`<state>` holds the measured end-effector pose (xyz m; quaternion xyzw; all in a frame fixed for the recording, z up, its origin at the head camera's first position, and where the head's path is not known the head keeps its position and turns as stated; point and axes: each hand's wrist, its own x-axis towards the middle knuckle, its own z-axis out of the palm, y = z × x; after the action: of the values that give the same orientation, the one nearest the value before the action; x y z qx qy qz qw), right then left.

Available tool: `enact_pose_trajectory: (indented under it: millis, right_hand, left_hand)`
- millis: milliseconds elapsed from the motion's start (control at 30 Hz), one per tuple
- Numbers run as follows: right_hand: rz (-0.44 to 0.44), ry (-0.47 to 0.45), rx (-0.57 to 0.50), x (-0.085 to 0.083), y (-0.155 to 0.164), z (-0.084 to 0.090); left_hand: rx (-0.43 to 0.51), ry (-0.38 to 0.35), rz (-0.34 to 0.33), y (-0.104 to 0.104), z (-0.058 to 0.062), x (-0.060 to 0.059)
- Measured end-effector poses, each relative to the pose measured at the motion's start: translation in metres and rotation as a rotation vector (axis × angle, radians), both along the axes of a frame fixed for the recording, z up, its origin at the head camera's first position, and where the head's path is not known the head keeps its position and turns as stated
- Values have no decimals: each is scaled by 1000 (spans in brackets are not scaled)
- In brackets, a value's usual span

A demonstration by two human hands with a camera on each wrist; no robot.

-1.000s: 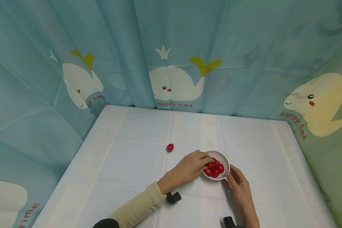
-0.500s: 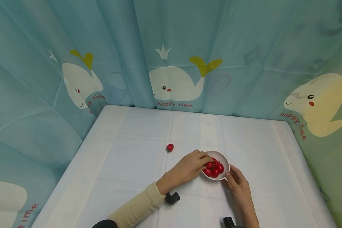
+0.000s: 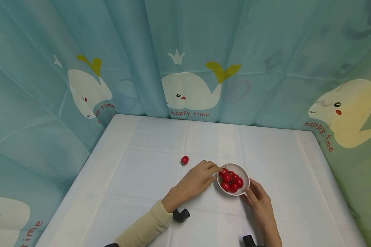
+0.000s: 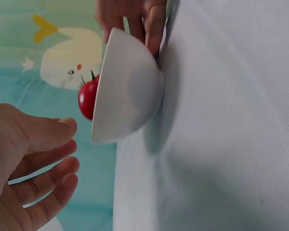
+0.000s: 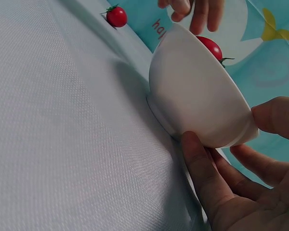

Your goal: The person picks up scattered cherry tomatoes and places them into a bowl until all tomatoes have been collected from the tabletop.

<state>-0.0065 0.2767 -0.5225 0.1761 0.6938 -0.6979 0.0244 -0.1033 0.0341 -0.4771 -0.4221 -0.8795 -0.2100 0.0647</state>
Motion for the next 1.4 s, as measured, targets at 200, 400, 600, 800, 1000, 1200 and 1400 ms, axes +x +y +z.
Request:
enact_pose_trajectory:
  millis: [200, 400, 600, 800, 1000, 1200, 1400]
  right_hand:
    - [-3, 23, -14, 0, 0, 0]
    - [0, -4, 20, -1, 0, 1]
    - [4, -10, 31, -1, 0, 1]
    - [4, -1, 42, -1, 0, 0]
    - [4, -10, 53, -1, -1, 1]
    - [2, -17, 62, -1, -1, 2]
    - [9, -19, 65, -1, -1, 2]
  left_hand:
    - [4, 22, 89, -10, -3, -2]
    - [42, 4, 208, -21, -3, -2]
    - [111, -13, 354, -32, -6, -3]
    - [163, -19, 458, -44, -13, -7]
    - [139, -63, 521, -55, -16, -12]
    - [105, -81, 554, -65, -20, -18]
    - [96, -89, 567, -71, -25, -23]
